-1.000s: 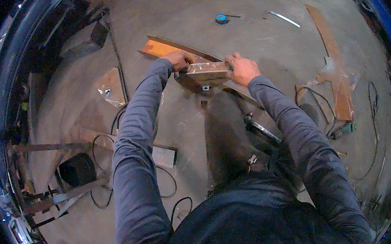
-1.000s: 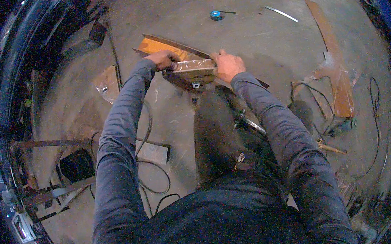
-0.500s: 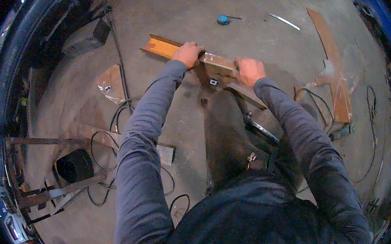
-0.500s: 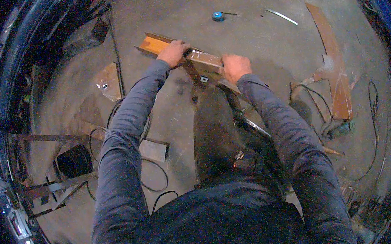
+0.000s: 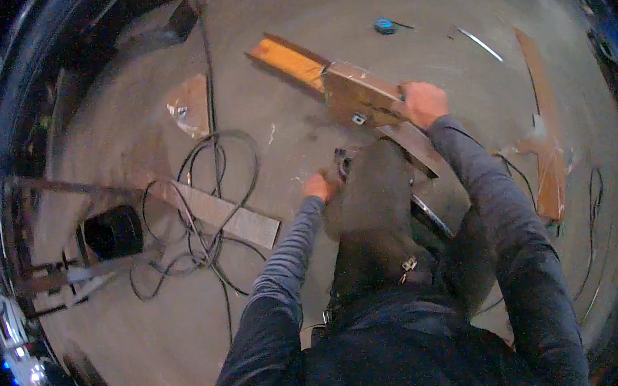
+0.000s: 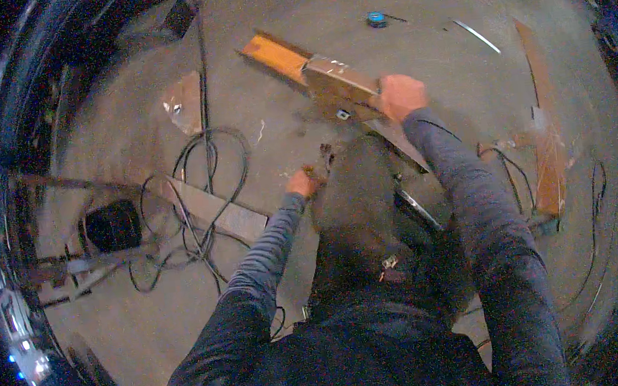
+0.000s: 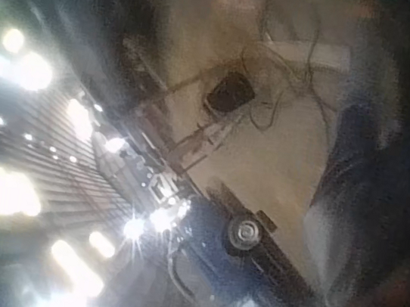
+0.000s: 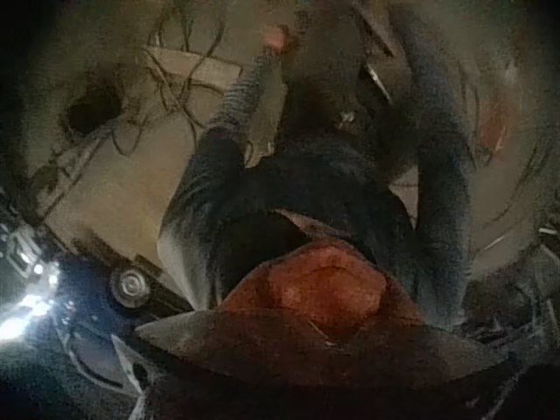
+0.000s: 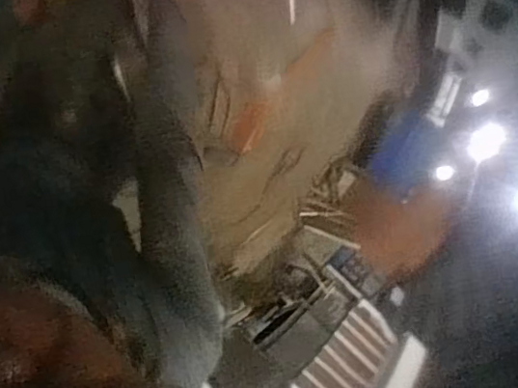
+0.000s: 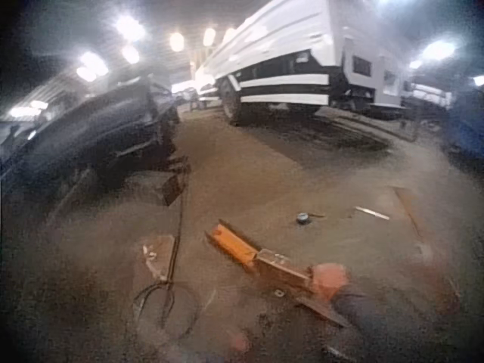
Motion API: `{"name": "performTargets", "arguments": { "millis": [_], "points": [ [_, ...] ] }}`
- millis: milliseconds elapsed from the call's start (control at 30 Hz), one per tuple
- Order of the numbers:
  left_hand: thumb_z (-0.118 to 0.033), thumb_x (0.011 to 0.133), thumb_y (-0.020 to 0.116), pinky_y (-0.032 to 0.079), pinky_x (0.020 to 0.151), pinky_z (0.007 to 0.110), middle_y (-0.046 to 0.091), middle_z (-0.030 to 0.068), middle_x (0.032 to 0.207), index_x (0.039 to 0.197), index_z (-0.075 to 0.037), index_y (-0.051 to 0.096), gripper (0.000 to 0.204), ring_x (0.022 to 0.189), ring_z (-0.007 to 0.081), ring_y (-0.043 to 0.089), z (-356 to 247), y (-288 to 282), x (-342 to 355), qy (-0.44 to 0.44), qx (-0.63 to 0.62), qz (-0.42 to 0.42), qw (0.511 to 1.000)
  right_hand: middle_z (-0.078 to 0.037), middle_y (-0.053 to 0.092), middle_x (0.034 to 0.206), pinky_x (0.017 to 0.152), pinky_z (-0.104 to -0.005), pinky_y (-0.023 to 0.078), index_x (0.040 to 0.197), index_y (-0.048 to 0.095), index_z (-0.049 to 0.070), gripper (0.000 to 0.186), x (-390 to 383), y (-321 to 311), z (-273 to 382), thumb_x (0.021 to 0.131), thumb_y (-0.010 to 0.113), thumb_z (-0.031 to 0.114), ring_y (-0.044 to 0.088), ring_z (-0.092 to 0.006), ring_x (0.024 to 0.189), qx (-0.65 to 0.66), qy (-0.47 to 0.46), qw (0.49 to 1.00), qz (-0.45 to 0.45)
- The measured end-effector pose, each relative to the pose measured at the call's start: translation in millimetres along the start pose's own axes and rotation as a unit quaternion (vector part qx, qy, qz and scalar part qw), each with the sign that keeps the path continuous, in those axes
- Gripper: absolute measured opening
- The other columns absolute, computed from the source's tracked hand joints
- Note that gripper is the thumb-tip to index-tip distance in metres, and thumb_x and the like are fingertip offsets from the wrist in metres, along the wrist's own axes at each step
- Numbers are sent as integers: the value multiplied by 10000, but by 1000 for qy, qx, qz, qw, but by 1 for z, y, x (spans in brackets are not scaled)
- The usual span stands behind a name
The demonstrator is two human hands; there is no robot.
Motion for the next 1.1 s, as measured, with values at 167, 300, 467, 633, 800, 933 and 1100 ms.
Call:
{"name": "performTargets", "arguments": {
  "millis": [167,300,467,633,800,933,1100],
  "points": [
    [-485,873,717,513,1016,474,589,249,1357,1333,4,536,696,1253,398,587,-24,86,8,-56,-17,54,997,-174,732,987,796,-522,550,1067,716,107,382,0,1,-13,856,749,424,701,-379,964,-27,-13,1000,-9],
    [-433,856,765,517,1004,484,591,239,1344,1383,-5,457,745,1232,404,597,-25,102,17,-138,-100,31,985,-177,731,992,792,-529,549,1084,697,102,405,-1,0,2,866,733,442,699,-388,963,-26,-17,1000,1],
    [-337,831,807,541,954,483,548,199,1358,1392,-23,415,753,1179,399,616,-59,81,6,-107,-79,-56,989,-178,730,1004,781,-533,553,1097,686,89,434,1,10,-12,884,705,466,700,-401,938,-15,-3,1000,11],
    [-185,868,708,580,874,454,542,144,1276,1227,-38,583,408,1118,366,637,-69,72,-12,77,16,-119,990,-186,729,986,787,-518,542,1116,703,100,428,-1,7,-6,859,710,443,697,-399,932,-4,13,1000,7],
    [-164,958,525,562,842,496,604,155,1245,1130,-122,660,222,1018,385,684,-67,86,10,87,112,-46,989,-178,734,1007,778,-534,562,1055,707,81,414,1,7,1,886,706,459,708,-392,943,-12,5,1000,11],
    [-179,887,621,590,833,449,663,153,1134,1045,-91,702,198,995,330,689,-74,99,36,82,153,5,985,-183,737,997,791,-532,564,1049,723,81,400,0,1,8,887,703,447,712,-394,936,-12,7,1000,12],
    [-211,883,628,558,889,472,695,162,1102,1000,-59,730,217,1025,368,675,-60,76,28,151,28,-98,983,-196,733,996,808,-528,557,1064,724,84,388,5,12,-3,871,713,420,707,-401,945,-17,15,1000,6]
  ]
}}
Point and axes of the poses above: each hand's wrist, its own x-axis towards the middle knuckle, its own y-axis out of the palm, z = x × y, the point moved 4 cm from there along x, towards the middle knuckle
